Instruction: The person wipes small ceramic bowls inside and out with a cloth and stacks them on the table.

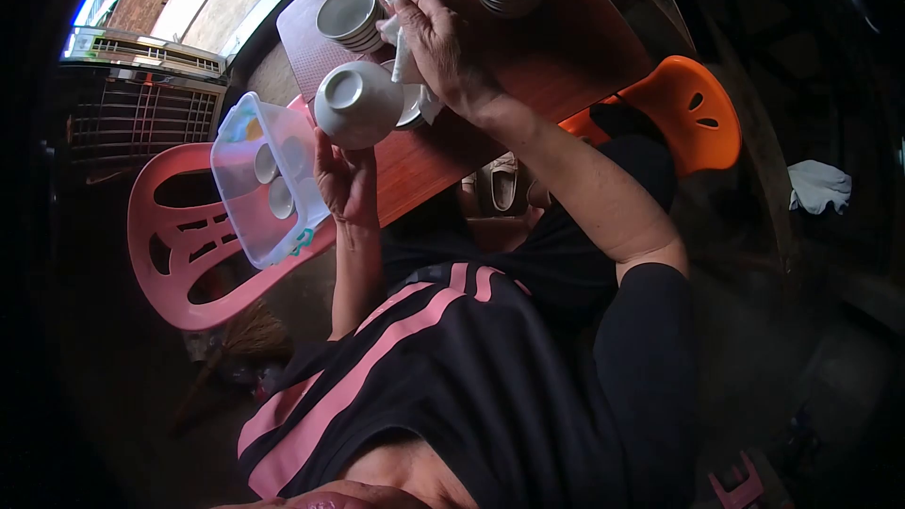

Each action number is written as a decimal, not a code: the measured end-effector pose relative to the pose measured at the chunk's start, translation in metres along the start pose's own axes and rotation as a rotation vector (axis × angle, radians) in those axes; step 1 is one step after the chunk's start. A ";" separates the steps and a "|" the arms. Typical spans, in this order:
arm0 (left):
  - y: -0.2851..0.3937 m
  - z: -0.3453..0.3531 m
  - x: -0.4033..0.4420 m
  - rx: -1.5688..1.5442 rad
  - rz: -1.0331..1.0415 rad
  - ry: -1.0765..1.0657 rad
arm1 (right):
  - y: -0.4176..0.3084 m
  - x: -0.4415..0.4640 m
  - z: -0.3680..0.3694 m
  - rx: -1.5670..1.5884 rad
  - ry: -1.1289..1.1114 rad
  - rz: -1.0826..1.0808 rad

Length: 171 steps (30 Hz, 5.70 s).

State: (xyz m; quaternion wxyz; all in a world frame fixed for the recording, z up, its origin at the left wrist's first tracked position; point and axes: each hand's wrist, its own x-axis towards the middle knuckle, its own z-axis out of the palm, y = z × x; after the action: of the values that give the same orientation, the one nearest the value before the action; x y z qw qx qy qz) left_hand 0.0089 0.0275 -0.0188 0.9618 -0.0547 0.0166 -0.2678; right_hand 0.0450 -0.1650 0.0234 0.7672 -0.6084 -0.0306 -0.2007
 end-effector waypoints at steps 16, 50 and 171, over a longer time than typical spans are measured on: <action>-0.007 0.005 -0.001 -0.052 -0.029 0.028 | -0.028 -0.034 0.015 -0.861 -0.301 -0.675; -0.021 0.038 -0.011 1.351 -0.049 -0.023 | -0.007 -0.019 -0.004 -0.938 -0.509 -0.641; -0.011 0.012 0.019 0.431 -0.152 0.090 | -0.022 -0.030 0.006 -0.222 -0.060 -0.073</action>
State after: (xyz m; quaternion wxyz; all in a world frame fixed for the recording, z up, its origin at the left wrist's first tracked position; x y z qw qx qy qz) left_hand 0.0199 0.0098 -0.0056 0.9265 0.1630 -0.0024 -0.3391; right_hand 0.0109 -0.1549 0.0365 0.6862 -0.6936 -0.0535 -0.2125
